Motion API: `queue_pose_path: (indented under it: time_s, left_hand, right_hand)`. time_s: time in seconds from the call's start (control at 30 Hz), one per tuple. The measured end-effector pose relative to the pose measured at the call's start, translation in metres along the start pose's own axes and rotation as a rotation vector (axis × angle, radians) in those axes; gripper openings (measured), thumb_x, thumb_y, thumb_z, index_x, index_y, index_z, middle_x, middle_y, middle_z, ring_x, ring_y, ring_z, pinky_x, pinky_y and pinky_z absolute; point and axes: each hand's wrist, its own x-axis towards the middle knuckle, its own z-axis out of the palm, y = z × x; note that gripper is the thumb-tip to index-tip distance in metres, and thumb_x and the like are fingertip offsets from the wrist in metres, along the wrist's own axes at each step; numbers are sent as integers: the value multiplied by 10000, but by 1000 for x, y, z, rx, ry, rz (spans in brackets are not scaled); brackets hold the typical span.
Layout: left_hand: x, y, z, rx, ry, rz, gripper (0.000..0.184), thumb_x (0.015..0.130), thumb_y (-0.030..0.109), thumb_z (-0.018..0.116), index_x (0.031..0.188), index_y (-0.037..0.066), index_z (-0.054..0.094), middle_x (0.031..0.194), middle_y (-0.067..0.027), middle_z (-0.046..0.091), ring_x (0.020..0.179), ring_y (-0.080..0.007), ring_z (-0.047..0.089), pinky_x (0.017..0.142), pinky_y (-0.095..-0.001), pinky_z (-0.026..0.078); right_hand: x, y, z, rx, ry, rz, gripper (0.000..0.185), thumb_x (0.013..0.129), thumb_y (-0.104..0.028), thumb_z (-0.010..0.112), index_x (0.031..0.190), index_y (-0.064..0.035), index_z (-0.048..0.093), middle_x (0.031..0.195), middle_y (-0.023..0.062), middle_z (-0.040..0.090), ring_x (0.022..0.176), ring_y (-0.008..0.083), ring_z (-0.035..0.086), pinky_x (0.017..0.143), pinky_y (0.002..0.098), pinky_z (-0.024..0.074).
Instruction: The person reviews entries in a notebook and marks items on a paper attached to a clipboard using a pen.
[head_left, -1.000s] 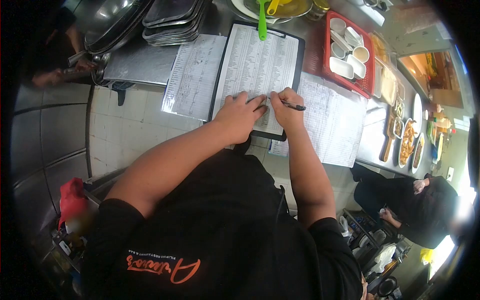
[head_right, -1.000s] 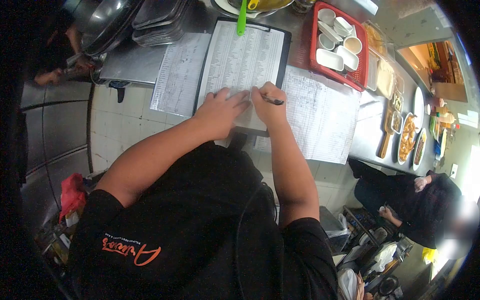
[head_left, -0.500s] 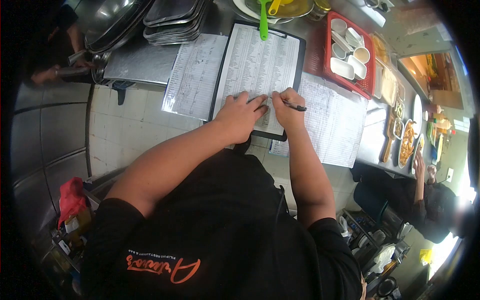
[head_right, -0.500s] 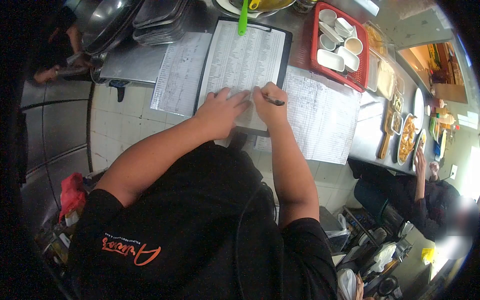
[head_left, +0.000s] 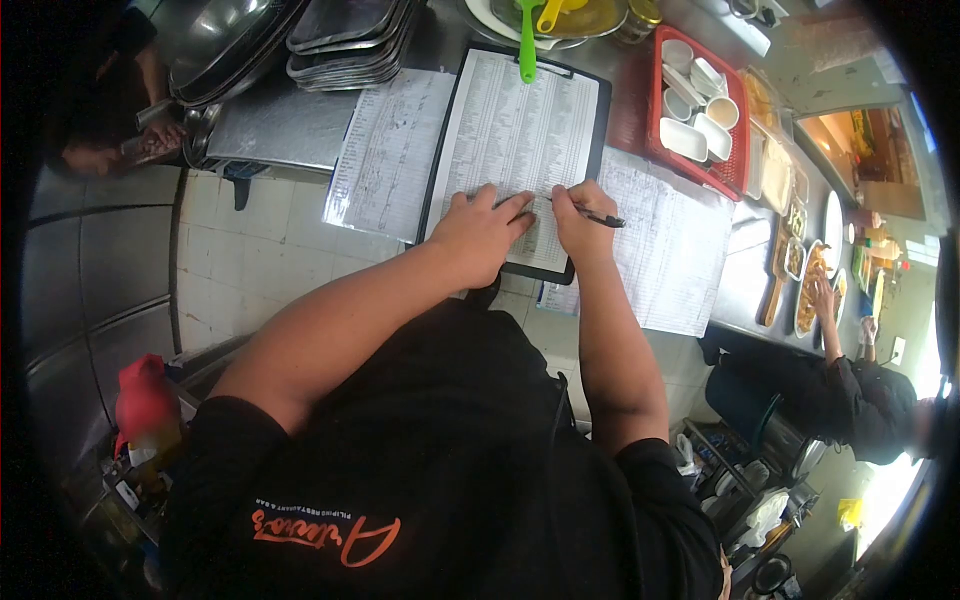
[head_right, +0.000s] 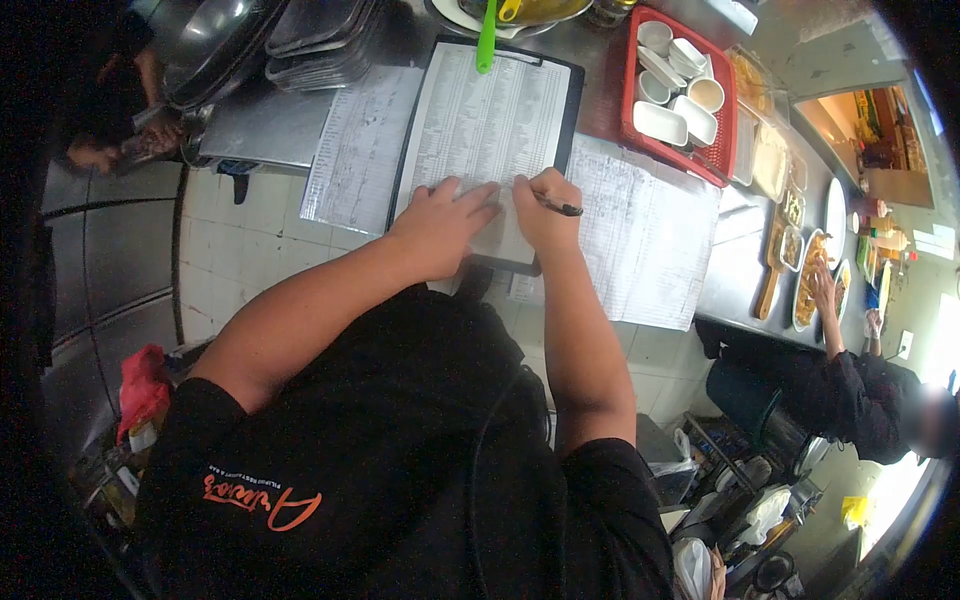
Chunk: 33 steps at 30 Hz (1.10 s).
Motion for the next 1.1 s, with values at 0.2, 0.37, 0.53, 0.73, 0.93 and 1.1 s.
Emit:
queue_pose_path:
  time_s: [0.2,0.37,0.53,0.73,0.93,1.1]
  left_hand:
    - [1,0,0,-14,-7,12,688,845,205,783,1484,144,535,1643,-67,371,1388,-395,437,1019,-544,458]
    - [-1,2,-1,17,0,10,661,862,150,688,1506,153,539,1673,-39,345,1349,-330,462,1025,-519,456]
    - [0,2,2,16,-7,14,699,855,217,778,1498,127,519,1671,-70,337,1414,-414,422,1023,-554,457]
    - [1,3,-2,5,-42,5,699,867,203,762,1510,117,502,1680,-76,330,1430,-425,407,1033,-563,449]
    - [1,4,-7,-20,-68,-6,689,867,186,752,1506,110,507,1685,-78,324,1437,-430,402,1043,-567,440]
    - [1,3,-4,-14,-46,-4,691,868,185,750,1511,114,505,1684,-79,324,1439,-433,401,1048,-575,436]
  right_hand:
    - [-1,9,2,30,5,-24,313,895,-158,779,710,-9,575,618,132,609,551,206,564,556,383,470]
    - [-1,8,2,70,-1,-35,317,890,-154,783,705,-14,567,617,133,606,543,206,561,551,383,465]
    - [0,9,2,57,-12,-32,317,889,-160,785,704,-21,568,619,134,610,544,221,571,554,388,469]
    - [0,4,1,33,-45,-3,317,892,-175,780,706,-17,580,621,142,619,550,255,593,563,402,479]
    - [0,1,0,-1,-71,14,312,901,-190,769,716,-7,597,632,153,634,564,274,617,573,402,488]
    - [0,5,1,-8,-59,-5,311,900,-200,770,719,-10,603,636,158,641,567,280,625,576,406,494]
